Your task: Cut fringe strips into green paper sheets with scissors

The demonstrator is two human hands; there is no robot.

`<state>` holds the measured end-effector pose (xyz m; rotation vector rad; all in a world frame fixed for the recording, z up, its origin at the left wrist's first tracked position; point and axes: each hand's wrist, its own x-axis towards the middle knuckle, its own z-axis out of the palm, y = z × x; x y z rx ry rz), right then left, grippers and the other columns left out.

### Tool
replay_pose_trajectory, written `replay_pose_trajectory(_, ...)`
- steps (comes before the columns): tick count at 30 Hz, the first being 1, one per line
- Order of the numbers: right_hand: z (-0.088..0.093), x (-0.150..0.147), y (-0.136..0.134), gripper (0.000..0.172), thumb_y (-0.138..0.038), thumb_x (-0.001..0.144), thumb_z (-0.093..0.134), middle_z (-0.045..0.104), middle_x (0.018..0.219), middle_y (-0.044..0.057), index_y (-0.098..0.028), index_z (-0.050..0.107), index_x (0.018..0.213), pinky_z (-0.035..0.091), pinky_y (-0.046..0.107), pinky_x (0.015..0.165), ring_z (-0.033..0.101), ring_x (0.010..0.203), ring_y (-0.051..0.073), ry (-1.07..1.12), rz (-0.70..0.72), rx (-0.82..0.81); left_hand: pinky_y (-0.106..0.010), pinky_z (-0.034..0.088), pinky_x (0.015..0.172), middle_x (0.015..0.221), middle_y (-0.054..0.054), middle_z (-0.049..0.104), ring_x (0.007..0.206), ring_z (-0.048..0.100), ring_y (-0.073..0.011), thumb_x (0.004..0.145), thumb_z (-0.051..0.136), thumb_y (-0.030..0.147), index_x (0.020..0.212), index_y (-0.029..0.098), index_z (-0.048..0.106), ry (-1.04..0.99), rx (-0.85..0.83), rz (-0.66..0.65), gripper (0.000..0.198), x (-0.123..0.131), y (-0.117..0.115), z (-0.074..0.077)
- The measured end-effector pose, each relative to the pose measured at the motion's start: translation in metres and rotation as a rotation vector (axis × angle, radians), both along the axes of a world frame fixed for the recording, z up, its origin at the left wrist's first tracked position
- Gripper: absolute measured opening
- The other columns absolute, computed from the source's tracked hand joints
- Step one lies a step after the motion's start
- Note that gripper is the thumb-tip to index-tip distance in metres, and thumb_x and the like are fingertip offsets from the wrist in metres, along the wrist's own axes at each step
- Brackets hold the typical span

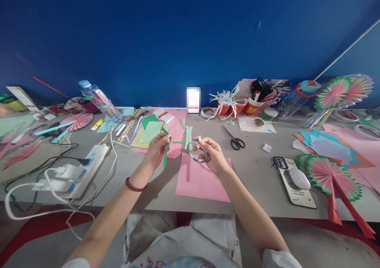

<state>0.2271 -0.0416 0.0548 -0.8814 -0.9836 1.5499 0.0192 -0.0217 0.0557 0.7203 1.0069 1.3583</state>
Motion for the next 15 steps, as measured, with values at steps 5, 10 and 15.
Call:
replay_pose_trajectory(5, 0.014, 0.000, -0.001, 0.030, -0.047, 0.074, 0.067, 0.061, 0.093, 0.005, -0.022, 0.053, 0.075, 0.047, 0.020, 0.040, 0.057, 0.067, 0.013, -0.044, -0.008, 0.016, -0.018, 0.036, 0.041, 0.054, 0.005, 0.051, 0.045, 0.050, -0.0063, 0.062, 0.079, 0.030, 0.075, 0.017, 0.055, 0.096, 0.044, -0.087, 0.030, 0.000, 0.005, 0.020)
replay_pose_trajectory(10, 0.034, -0.014, -0.003, 0.028, -0.044, 0.075, 0.069, 0.059, 0.074, 0.002, -0.020, 0.055, 0.075, 0.047, 0.021, 0.041, 0.057, 0.061, 0.013, -0.093, 0.171, -0.011, -0.020, 0.046, 0.053, 0.072, 0.001, 0.060, 0.066, 0.066, -0.0137, 0.061, 0.078, 0.031, 0.077, 0.016, 0.054, 0.156, 0.074, -0.003, 0.032, 0.008, 0.020, 0.013)
replay_pose_trajectory(15, 0.052, -0.032, 0.005, 0.031, -0.046, 0.074, 0.070, 0.061, 0.061, 0.001, -0.017, 0.060, 0.075, 0.051, 0.024, 0.048, 0.058, 0.053, 0.012, -0.315, 0.209, 0.098, -0.025, 0.053, 0.061, 0.070, 0.001, 0.059, 0.068, 0.067, -0.0151, 0.070, 0.071, 0.040, 0.078, 0.017, 0.054, 0.149, 0.115, 0.080, 0.030, 0.009, 0.024, -0.005)
